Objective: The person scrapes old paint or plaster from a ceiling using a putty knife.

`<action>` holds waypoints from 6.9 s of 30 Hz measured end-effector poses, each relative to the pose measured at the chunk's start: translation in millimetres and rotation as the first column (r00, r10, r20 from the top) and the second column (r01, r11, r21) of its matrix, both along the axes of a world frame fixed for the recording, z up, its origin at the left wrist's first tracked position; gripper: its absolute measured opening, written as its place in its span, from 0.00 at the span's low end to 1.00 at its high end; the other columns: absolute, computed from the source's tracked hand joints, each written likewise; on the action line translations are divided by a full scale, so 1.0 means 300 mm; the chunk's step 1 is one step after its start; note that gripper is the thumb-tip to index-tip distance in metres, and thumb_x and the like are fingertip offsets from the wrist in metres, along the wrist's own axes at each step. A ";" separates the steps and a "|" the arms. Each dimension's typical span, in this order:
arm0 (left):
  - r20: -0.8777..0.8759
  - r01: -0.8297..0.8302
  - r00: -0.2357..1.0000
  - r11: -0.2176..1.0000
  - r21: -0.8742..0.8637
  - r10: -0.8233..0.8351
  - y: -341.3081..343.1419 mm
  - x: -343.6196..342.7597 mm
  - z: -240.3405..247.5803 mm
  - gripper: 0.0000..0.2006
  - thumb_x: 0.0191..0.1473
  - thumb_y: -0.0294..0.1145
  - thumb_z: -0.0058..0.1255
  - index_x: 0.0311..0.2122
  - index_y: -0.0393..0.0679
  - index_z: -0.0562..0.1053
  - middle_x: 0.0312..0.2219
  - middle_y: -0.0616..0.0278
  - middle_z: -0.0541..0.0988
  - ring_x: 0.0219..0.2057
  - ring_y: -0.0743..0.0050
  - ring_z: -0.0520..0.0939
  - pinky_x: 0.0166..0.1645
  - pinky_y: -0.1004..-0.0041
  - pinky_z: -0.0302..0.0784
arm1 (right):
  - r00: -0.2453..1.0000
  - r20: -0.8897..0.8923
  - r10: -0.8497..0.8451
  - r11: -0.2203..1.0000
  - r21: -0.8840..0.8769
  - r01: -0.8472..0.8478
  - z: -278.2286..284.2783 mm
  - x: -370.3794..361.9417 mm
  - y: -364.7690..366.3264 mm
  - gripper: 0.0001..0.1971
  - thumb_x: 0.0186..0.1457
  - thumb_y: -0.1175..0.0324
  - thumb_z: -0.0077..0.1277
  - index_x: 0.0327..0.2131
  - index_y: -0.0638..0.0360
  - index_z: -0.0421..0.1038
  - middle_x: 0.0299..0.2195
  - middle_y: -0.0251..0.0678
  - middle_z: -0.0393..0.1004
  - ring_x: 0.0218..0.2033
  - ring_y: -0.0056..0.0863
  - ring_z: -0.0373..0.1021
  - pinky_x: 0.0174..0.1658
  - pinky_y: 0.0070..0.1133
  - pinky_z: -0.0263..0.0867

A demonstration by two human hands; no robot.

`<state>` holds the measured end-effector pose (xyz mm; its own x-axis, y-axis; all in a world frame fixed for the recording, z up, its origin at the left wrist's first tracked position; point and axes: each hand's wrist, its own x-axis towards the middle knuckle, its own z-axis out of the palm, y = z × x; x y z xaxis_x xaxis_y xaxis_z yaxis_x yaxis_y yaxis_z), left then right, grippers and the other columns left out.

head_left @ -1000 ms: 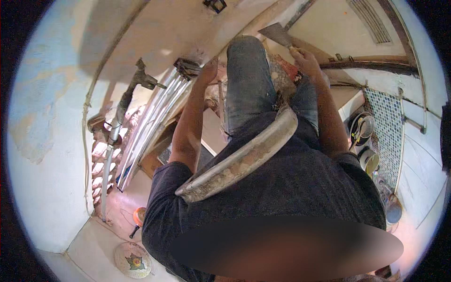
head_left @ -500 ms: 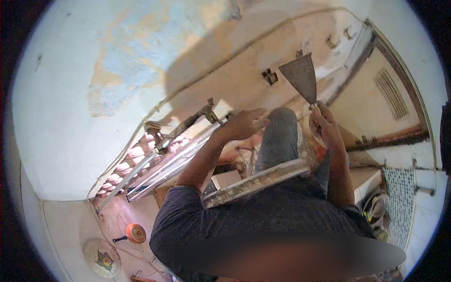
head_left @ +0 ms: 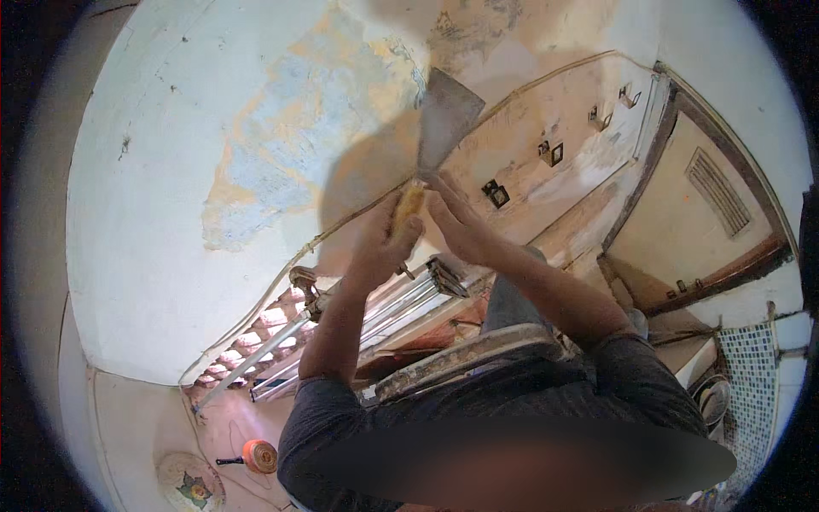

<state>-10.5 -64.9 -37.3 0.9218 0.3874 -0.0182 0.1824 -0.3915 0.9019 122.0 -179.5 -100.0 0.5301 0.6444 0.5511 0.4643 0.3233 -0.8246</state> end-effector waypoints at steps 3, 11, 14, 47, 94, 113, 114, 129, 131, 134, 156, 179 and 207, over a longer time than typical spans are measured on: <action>0.039 -0.109 0.994 0.969 0.223 0.103 0.053 -0.028 0.089 0.18 0.63 0.32 0.48 0.56 0.37 0.68 0.41 0.57 0.78 0.35 0.73 0.78 0.40 0.72 0.75 | 0.974 0.145 0.176 0.983 -0.071 -0.167 0.066 0.055 -0.015 0.23 0.66 0.61 0.42 0.59 0.66 0.59 0.57 0.55 0.62 0.61 0.48 0.58 0.62 0.36 0.53; 0.238 -0.193 0.970 0.717 0.670 0.039 0.098 0.028 0.175 0.12 0.62 0.30 0.50 0.47 0.36 0.76 0.32 0.53 0.81 0.31 0.73 0.80 0.40 0.72 0.76 | 0.785 0.517 -0.343 0.938 0.139 0.318 0.028 0.066 0.194 0.39 0.58 0.57 0.51 0.67 0.61 0.47 0.68 0.53 0.43 0.68 0.56 0.45 0.67 0.43 0.45; 0.258 -0.261 0.952 0.878 0.401 0.165 0.090 0.048 0.163 0.14 0.61 0.30 0.51 0.50 0.36 0.76 0.34 0.57 0.82 0.30 0.78 0.78 0.37 0.76 0.75 | 0.802 0.466 -0.373 0.927 0.218 0.304 -0.002 0.064 0.257 0.45 0.57 0.54 0.53 0.67 0.70 0.41 0.68 0.62 0.37 0.69 0.59 0.39 0.69 0.44 0.40; 0.858 0.417 0.476 0.908 -0.028 -0.192 0.076 0.263 0.200 0.27 0.65 0.48 0.28 0.13 0.53 0.53 0.08 0.70 0.51 0.15 0.72 0.51 0.29 0.63 0.52 | 0.949 0.204 -0.242 0.953 0.231 0.194 0.029 0.062 0.217 0.52 0.43 0.77 0.56 0.69 0.62 0.36 0.70 0.53 0.30 0.71 0.52 0.37 0.68 0.37 0.48; 0.842 -0.234 0.538 0.953 0.191 -0.037 0.063 0.314 0.110 0.08 0.56 0.19 0.54 0.25 0.34 0.71 0.21 0.51 0.80 0.28 0.68 0.83 0.37 0.69 0.81 | 0.922 0.347 -0.171 0.980 0.153 0.125 0.015 0.164 0.158 0.49 0.49 0.73 0.55 0.69 0.61 0.35 0.70 0.57 0.31 0.70 0.57 0.34 0.69 0.41 0.42; 0.865 -0.305 0.486 0.903 0.302 -0.125 0.057 0.315 0.103 0.15 0.45 0.12 0.63 0.27 0.42 0.67 0.33 0.51 0.81 0.36 0.74 0.82 0.42 0.76 0.77 | 0.928 0.338 -0.155 0.982 0.153 0.109 0.012 0.166 0.156 0.48 0.51 0.73 0.55 0.69 0.61 0.35 0.70 0.58 0.30 0.71 0.56 0.32 0.69 0.42 0.38; 0.877 -0.282 0.460 0.914 0.293 -0.140 0.056 0.315 0.104 0.15 0.45 0.12 0.63 0.26 0.42 0.67 0.32 0.51 0.81 0.36 0.74 0.82 0.41 0.76 0.77 | 0.932 0.329 -0.153 0.983 0.150 0.108 0.013 0.166 0.155 0.48 0.51 0.74 0.55 0.69 0.60 0.35 0.70 0.57 0.30 0.71 0.56 0.32 0.69 0.42 0.39; 0.889 -0.287 0.441 0.919 0.272 -0.125 0.051 0.316 0.105 0.13 0.44 0.13 0.65 0.28 0.40 0.71 0.32 0.52 0.81 0.34 0.75 0.81 0.40 0.77 0.77 | 0.928 0.341 -0.152 0.986 0.110 0.121 0.016 0.166 0.152 0.48 0.52 0.72 0.55 0.69 0.63 0.34 0.70 0.58 0.30 0.71 0.56 0.32 0.69 0.42 0.38; 0.886 -0.267 0.444 0.923 0.277 -0.137 0.055 0.316 0.103 0.13 0.44 0.13 0.65 0.28 0.40 0.70 0.32 0.52 0.82 0.34 0.74 0.81 0.40 0.76 0.77 | 0.928 0.340 -0.156 0.986 0.114 0.124 0.015 0.166 0.153 0.48 0.52 0.72 0.55 0.69 0.63 0.34 0.70 0.58 0.30 0.71 0.56 0.32 0.69 0.42 0.38; 0.897 -0.241 0.426 0.940 0.242 -0.121 0.057 0.316 0.099 0.14 0.43 0.12 0.64 0.27 0.40 0.70 0.32 0.51 0.82 0.34 0.74 0.81 0.41 0.76 0.77 | 0.929 0.333 -0.158 0.985 0.116 0.126 0.013 0.168 0.155 0.47 0.52 0.72 0.54 0.69 0.63 0.35 0.70 0.58 0.30 0.71 0.56 0.32 0.69 0.42 0.38; 0.883 -0.264 0.447 0.922 0.282 -0.142 0.065 0.315 0.097 0.17 0.43 0.12 0.64 0.26 0.44 0.66 0.32 0.51 0.81 0.35 0.75 0.81 0.40 0.77 0.77 | 0.930 0.332 -0.155 0.984 0.139 0.114 0.012 0.169 0.155 0.49 0.49 0.73 0.56 0.69 0.62 0.35 0.70 0.57 0.30 0.71 0.56 0.32 0.69 0.41 0.40; 0.881 0.308 0.472 0.939 -0.152 -0.012 0.053 0.390 0.120 0.19 0.61 0.41 0.39 0.18 0.49 0.62 0.14 0.66 0.61 0.23 0.68 0.62 0.39 0.62 0.58 | 0.933 0.235 -0.273 0.943 0.259 0.210 0.029 0.182 0.174 0.48 0.43 0.73 0.56 0.67 0.65 0.43 0.69 0.57 0.38 0.70 0.54 0.39 0.69 0.39 0.42; 0.850 0.241 0.510 0.927 -0.289 0.132 -0.078 0.429 0.188 0.18 0.63 0.33 0.35 0.19 0.49 0.57 0.17 0.68 0.57 0.24 0.70 0.63 0.39 0.63 0.62 | 0.941 0.195 -0.276 0.947 0.221 0.232 0.057 0.223 0.114 0.48 0.42 0.77 0.55 0.68 0.60 0.44 0.69 0.51 0.41 0.69 0.51 0.45 0.67 0.34 0.52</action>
